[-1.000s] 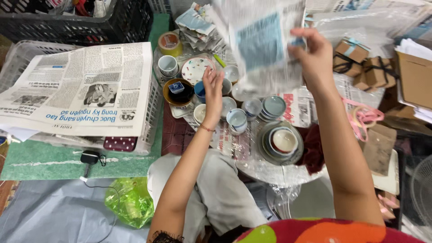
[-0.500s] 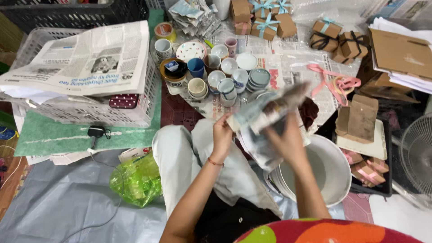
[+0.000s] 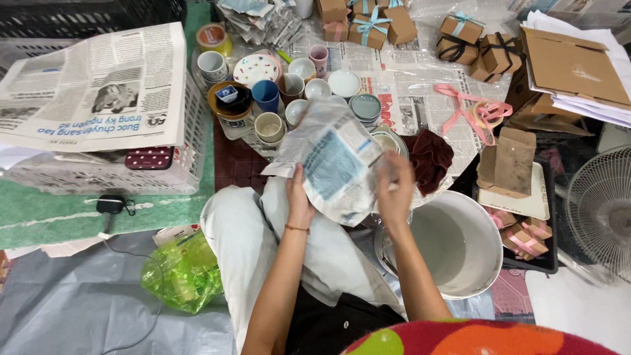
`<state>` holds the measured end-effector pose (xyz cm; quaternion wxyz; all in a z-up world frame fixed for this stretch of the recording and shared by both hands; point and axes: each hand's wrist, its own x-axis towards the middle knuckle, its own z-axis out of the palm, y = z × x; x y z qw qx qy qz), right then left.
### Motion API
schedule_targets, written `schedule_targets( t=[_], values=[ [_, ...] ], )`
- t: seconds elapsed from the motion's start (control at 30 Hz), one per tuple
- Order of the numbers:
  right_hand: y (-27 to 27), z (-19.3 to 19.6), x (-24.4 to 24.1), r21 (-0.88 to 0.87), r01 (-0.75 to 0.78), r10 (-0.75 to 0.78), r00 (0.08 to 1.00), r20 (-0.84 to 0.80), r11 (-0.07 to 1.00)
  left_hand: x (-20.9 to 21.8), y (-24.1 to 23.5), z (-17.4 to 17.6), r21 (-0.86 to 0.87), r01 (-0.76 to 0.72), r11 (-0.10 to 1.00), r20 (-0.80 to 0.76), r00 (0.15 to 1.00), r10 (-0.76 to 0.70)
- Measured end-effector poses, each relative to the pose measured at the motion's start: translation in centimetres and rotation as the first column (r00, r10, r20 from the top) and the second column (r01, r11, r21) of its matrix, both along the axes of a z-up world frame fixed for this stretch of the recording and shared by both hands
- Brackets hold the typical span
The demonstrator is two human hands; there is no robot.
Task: The person ties ribbons around small cardboard boxes and places them aside. Then the person wraps a ceramic bowl with newspaper and plastic wrap.
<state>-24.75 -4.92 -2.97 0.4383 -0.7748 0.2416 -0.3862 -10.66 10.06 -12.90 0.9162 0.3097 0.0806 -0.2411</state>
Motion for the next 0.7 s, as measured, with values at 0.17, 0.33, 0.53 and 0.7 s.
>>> schedule_targets(
  t=[0.17,0.33,0.53,0.7],
  values=[
    [-7.5,-4.5,0.3,0.220,0.116,-0.084,0.985,-0.149,0.969,1.5,-1.2,-4.0,0.151,0.076,0.986,0.055,0.995,-0.086],
    [-10.9,-6.5,1.7,0.359,0.078,0.045,0.945,-0.323,0.930,2.6,-3.1,-8.3,-0.748,0.426,0.509,0.285,0.899,-0.334],
    [-11.1,-4.2,4.2,0.321,0.144,0.063,0.828,-0.557,0.936,3.6,-6.3,-11.3,-0.475,0.425,0.771,-0.166,0.817,-0.552],
    [-10.0,-3.7,4.4,0.157,0.089,0.018,0.816,-0.578,0.984,3.0,-8.6,-12.8,-0.519,0.439,0.734,0.003,0.859,-0.512]
  ],
)
